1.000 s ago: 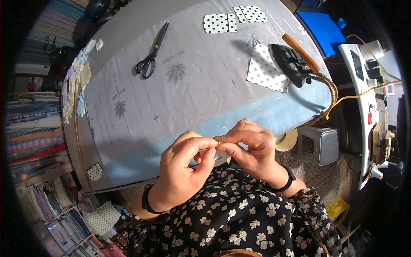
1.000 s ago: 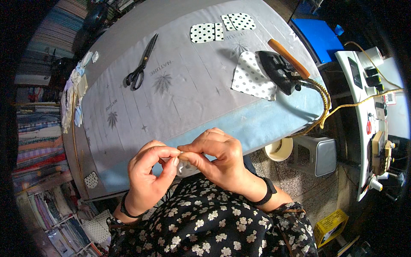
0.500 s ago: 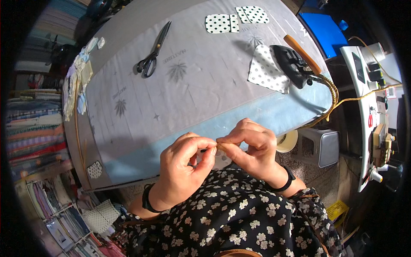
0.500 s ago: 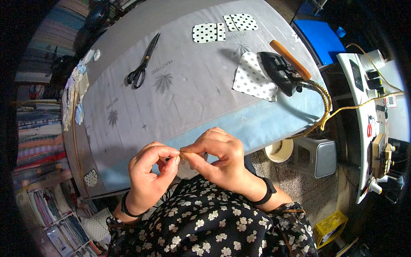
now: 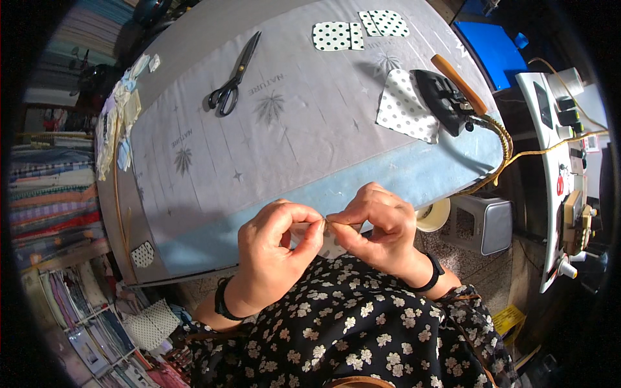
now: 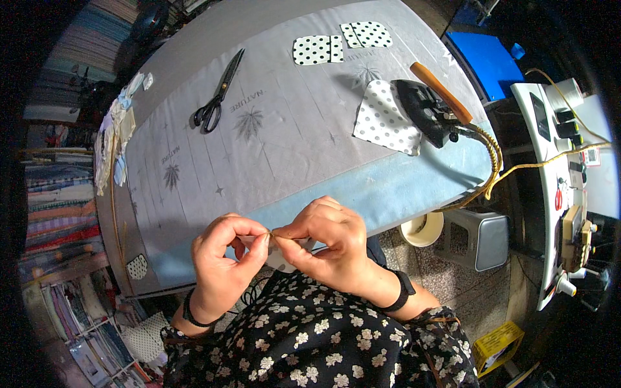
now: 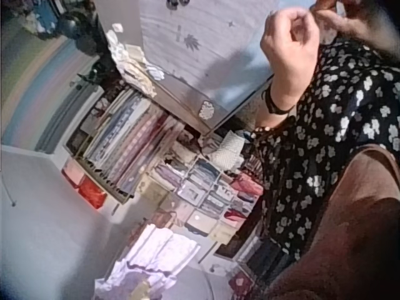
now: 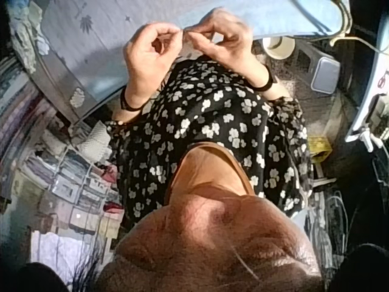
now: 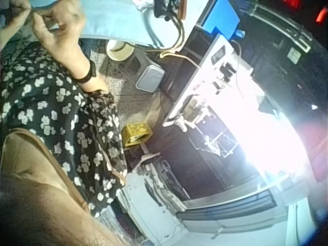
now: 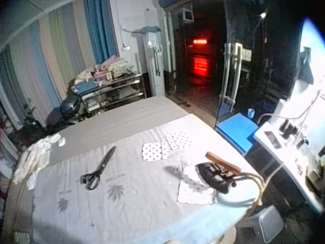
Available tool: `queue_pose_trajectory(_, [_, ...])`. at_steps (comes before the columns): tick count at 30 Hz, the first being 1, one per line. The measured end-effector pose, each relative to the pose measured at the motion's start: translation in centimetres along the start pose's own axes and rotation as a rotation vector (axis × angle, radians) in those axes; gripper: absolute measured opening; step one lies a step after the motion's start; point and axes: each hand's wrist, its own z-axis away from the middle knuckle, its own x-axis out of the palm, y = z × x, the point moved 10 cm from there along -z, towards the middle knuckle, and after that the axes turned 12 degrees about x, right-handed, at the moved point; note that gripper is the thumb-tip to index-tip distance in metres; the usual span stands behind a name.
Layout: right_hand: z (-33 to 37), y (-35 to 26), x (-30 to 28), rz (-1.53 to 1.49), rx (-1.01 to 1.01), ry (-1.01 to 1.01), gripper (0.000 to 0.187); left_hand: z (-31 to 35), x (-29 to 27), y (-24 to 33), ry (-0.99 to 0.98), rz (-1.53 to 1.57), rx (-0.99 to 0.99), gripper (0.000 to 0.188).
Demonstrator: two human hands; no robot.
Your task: Ironing small pieces of patterned fabric at an ironing board to prepare them for sewing.
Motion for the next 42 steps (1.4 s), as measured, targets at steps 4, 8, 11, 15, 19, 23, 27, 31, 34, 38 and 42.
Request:
queue_pose_trajectory(4, [-0.4,0.3,0.5,-0.034,0.010,-0.025,0.014,-0.2,-0.1,-0.1,0.024,-0.008,0.024,0.013])
queue_pose_trajectory(8, [-0.3,0.9,0.6,0.001,0.032,0.034,0.013,-0.4,0.2,-0.2,0.030,0.078,-0.010,0.013])
queue_pose_trajectory(11, [-0.1,0.9,0.5,0.020,0.034,0.027,0.013,-0.4,0.2,-0.9,-0.009,0.063,-0.055,0.013])
queue_pose_trajectory(15, [-0.5,0.3,0.8,0.012,-0.015,-0.008,0.014,-0.6,-0.7,-0.5,0.036,-0.065,0.018,0.012])
queue_pose_trajectory(19, [-0.8,0.8,1.3,0.005,0.017,-0.016,0.015,-0.8,-0.5,0.0,0.042,-0.072,0.076,0.012])
queue_pose_trajectory(23, [-1.0,0.3,1.4,0.084,-0.022,0.007,0.015,-0.3,-0.5,-0.5,0.045,-0.028,0.028,0.013])
queue_pose_trajectory(27, [-0.7,0.5,1.2,0.035,-0.001,0.004,0.015,-0.2,-0.9,-1.3,0.051,-0.010,-0.045,0.013])
queue_pose_trajectory(31, [-1.0,1.0,1.7,0.000,0.031,-0.023,0.015,-0.5,-0.9,-0.7,0.069,0.034,0.022,0.013])
queue_pose_trajectory(34, [-1.0,0.8,1.8,0.017,0.016,-0.012,0.014,-0.6,-0.7,-0.1,0.042,0.017,0.056,0.014])
queue_pose_trajectory(38, [-0.2,2.1,1.3,-0.056,0.100,0.010,0.012,-0.4,-0.4,-0.8,0.019,0.034,0.031,0.015])
queue_pose_trajectory(42, [-0.5,1.1,1.5,0.000,0.074,-0.054,0.012,-0.4,-0.5,-0.8,0.017,-0.020,0.021,0.012])
